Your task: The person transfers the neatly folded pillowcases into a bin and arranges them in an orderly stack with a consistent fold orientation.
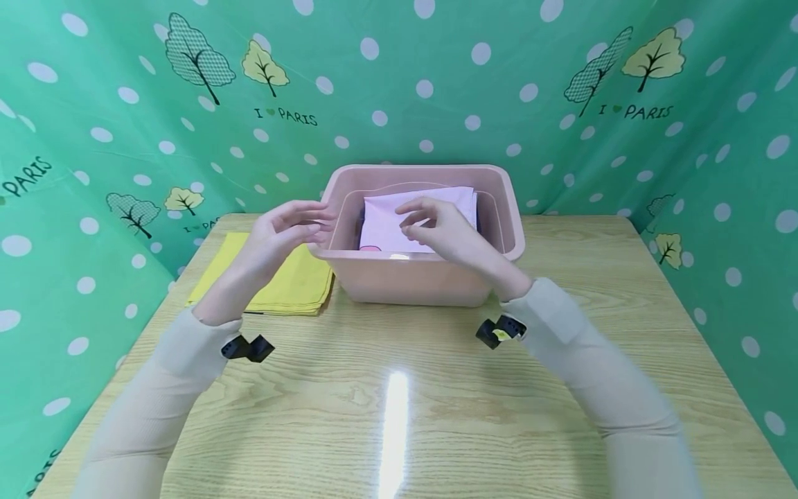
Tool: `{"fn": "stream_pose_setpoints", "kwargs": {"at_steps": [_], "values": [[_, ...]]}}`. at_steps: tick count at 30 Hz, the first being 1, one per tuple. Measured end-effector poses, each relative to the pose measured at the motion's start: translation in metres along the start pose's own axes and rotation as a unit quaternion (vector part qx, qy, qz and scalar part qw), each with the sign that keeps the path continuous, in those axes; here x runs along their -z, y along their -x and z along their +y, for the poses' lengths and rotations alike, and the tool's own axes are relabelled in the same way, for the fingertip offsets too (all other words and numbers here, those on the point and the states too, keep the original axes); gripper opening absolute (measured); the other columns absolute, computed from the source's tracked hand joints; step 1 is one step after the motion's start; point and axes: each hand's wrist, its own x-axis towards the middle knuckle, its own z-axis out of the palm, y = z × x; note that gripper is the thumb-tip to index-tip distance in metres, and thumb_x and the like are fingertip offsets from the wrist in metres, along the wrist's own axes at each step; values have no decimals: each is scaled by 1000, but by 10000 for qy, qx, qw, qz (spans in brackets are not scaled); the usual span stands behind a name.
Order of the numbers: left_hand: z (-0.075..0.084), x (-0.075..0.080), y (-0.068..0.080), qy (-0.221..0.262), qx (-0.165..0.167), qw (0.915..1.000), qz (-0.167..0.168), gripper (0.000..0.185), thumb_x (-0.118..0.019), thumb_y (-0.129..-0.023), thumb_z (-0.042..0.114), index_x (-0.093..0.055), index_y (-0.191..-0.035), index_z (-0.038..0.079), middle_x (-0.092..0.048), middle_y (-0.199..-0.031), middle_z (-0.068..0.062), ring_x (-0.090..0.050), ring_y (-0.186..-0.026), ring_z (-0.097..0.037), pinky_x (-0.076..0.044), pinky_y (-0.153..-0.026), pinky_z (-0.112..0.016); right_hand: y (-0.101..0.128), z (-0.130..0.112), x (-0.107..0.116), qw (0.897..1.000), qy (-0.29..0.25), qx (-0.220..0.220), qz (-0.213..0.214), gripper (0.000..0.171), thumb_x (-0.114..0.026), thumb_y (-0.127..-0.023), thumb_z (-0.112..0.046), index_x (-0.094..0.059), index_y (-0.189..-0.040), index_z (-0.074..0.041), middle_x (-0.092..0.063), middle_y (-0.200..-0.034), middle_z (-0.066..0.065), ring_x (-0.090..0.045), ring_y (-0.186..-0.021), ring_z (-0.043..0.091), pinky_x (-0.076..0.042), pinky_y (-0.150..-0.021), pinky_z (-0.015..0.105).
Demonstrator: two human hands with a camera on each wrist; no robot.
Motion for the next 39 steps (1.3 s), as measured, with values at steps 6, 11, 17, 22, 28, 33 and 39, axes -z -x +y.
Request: {"fn": "stream_pose_setpoints", "kwargs": {"at_steps": [6, 11, 17, 22, 28, 33, 39], "values": [[-3, 7, 10, 41, -110, 9999, 104, 31, -55, -85, 9, -54, -117, 7, -55, -114, -15, -52, -104, -24, -41, -89, -35, 3, 0, -13, 9995, -74, 290, -130, 31, -50, -86, -3, -52, -117, 1, -58, -105, 17, -58, -92, 24, -50, -77, 29], [-7, 14, 18, -61, -222, 9996, 188, 31, -55, -86, 8, -53, -117, 5, -56, -112, -11, -52, -103, -25, -45, -85, -31, 6, 1, -25, 9989, -79, 448, -118, 32, -53, -84, -2, -53, -116, 0, -60, -103, 17, -58, -92, 24, -47, -79, 30], [-14, 25, 28, -23, -239, 9994, 237, 32, -56, -86, 7, -52, -117, 2, -57, -111, -11, -53, -102, -25, -47, -81, -28, 9, 4, -39, 9983, -69, 516, -247, 31, -53, -84, -3, -54, -115, -1, -62, -101, 14, -57, -92, 22, -45, -80, 33], [-19, 33, 36, 104, -255, 9990, 361, 28, -55, -86, 6, -55, -114, 8, -58, -108, -8, -53, -101, -28, -47, -81, -27, 9, 8, -51, 9979, -114, 576, -287, 30, -53, -84, -2, -54, -114, 2, -62, -100, 15, -57, -93, 23, -45, -82, 34], [-26, 43, 43, -70, -159, 9984, 531, 28, -54, -87, 9, -55, -115, 8, -58, -107, -5, -56, -97, -18, -48, -81, -27, 9, 13, -65, 9966, -202, 640, -489, 29, -52, -84, -1, -54, -113, 3, -61, -101, 15, -56, -94, 23, -44, -82, 33], [-34, 51, 49, -245, -34, 9973, 692, 28, -54, -88, 11, -54, -115, 8, -58, -107, -4, -55, -98, -19, -48, -80, -24, 8, 17, -77, 9955, -192, 714, -594, 33, -48, -81, 3, -54, -113, 5, -61, -98, 16, -56, -93, 24, -45, -80, 32], [-45, 60, 54, -216, -64, 9963, 830, 28, -52, -89, 12, -53, -116, 4, -59, -106, -3, -56, -96, -15, -48, -78, -23, 4, 27, -90, 9956, -268, 658, -607, 31, -51, -80, 2, -55, -112, 6, -61, -96, 17, -57, -90, 24, -47, -78, 30]]}}
